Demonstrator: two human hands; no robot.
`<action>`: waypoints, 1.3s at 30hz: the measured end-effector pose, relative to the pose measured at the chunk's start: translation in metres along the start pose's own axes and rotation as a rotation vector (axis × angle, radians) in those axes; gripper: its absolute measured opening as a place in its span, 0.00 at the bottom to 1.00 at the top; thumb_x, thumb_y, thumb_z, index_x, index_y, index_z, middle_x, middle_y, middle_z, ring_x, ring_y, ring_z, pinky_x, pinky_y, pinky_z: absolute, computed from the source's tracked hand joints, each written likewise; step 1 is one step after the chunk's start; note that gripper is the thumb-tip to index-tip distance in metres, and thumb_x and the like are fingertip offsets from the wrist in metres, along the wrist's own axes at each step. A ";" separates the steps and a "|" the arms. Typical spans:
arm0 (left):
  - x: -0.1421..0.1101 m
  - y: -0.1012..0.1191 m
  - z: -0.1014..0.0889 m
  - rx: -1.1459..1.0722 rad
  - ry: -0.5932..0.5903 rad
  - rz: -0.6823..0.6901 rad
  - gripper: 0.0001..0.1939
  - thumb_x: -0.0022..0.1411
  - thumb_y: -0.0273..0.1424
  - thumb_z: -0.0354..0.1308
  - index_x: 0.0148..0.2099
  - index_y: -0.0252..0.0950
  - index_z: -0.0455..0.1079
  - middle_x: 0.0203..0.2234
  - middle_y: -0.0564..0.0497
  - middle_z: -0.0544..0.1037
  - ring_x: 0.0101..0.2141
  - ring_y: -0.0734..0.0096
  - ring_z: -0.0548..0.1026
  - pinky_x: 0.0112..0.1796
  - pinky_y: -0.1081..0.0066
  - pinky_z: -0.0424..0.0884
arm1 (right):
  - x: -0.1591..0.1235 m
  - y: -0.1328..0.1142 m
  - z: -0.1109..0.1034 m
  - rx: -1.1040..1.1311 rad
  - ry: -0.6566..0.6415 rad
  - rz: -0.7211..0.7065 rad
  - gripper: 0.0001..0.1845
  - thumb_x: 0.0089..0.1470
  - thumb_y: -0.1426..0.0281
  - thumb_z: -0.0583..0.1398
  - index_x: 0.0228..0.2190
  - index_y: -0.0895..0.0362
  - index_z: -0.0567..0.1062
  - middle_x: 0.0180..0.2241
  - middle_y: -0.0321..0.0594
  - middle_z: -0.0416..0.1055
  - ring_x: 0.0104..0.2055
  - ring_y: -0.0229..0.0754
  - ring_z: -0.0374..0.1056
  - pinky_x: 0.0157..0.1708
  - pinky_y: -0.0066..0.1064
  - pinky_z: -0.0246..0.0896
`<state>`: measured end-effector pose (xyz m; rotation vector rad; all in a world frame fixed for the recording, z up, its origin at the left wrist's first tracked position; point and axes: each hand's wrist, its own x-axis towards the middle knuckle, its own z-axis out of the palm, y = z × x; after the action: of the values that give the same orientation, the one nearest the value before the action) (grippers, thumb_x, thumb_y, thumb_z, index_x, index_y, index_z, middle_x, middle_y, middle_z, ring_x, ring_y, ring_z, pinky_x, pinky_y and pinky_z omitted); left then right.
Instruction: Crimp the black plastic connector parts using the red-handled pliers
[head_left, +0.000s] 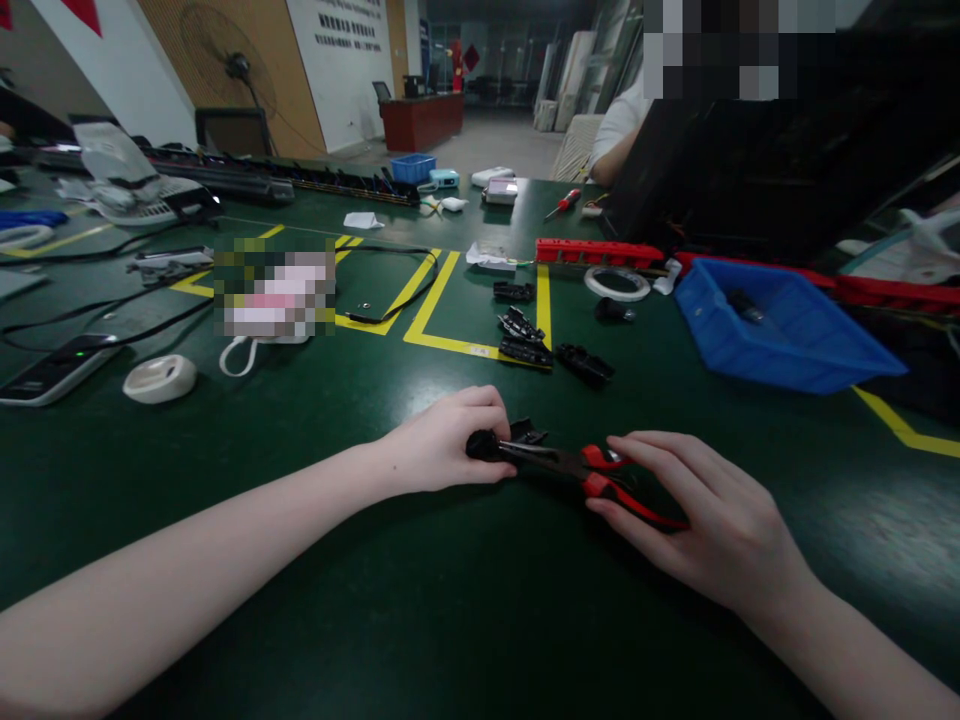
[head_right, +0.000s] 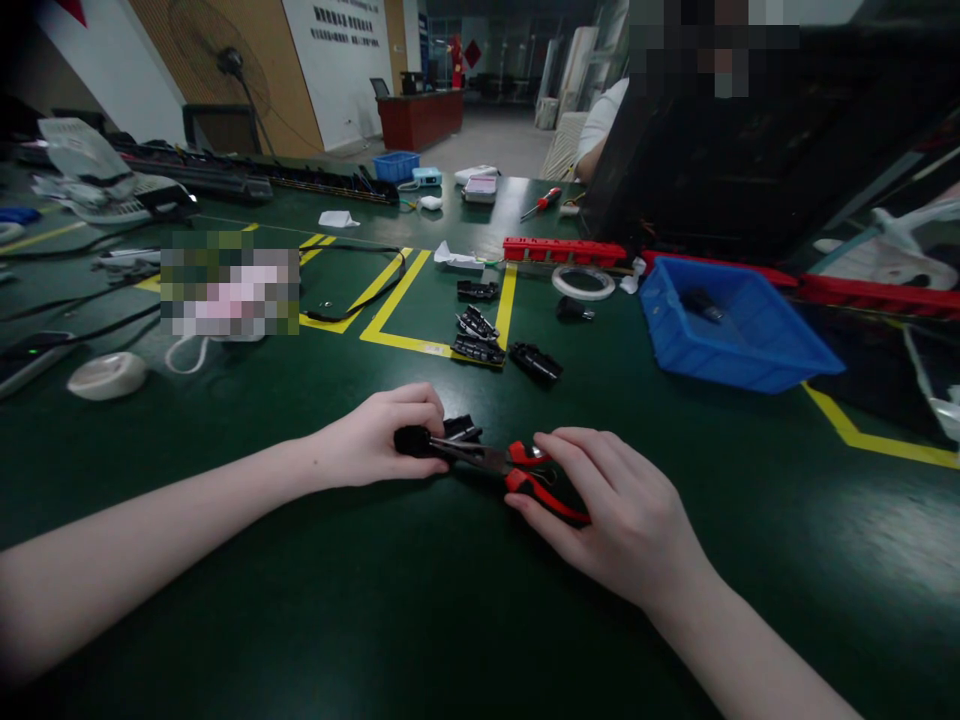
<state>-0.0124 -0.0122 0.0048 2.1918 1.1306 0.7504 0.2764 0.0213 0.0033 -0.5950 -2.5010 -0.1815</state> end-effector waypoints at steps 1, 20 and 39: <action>0.000 0.000 0.000 0.001 0.002 0.000 0.08 0.60 0.29 0.66 0.37 0.34 0.69 0.38 0.51 0.69 0.39 0.67 0.71 0.38 0.69 0.68 | 0.000 0.000 0.000 -0.002 0.000 0.004 0.21 0.59 0.63 0.63 0.49 0.64 0.71 0.43 0.53 0.73 0.41 0.48 0.73 0.38 0.38 0.72; 0.000 0.000 -0.001 0.013 0.005 0.007 0.08 0.61 0.29 0.66 0.36 0.34 0.68 0.38 0.51 0.70 0.39 0.67 0.71 0.40 0.67 0.69 | 0.005 -0.005 -0.003 -0.058 -0.109 0.043 0.21 0.59 0.60 0.61 0.48 0.62 0.73 0.40 0.50 0.73 0.36 0.46 0.72 0.31 0.36 0.71; -0.001 0.000 -0.004 -0.046 -0.044 0.043 0.08 0.63 0.28 0.64 0.45 0.36 0.72 0.47 0.48 0.70 0.48 0.65 0.72 0.50 0.63 0.71 | 0.001 0.009 -0.009 -0.038 -0.113 0.014 0.17 0.58 0.60 0.60 0.43 0.61 0.73 0.36 0.48 0.74 0.32 0.44 0.72 0.29 0.35 0.70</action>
<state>-0.0156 -0.0121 0.0074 2.1894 1.0376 0.7362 0.2840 0.0278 0.0113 -0.6550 -2.6066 -0.1959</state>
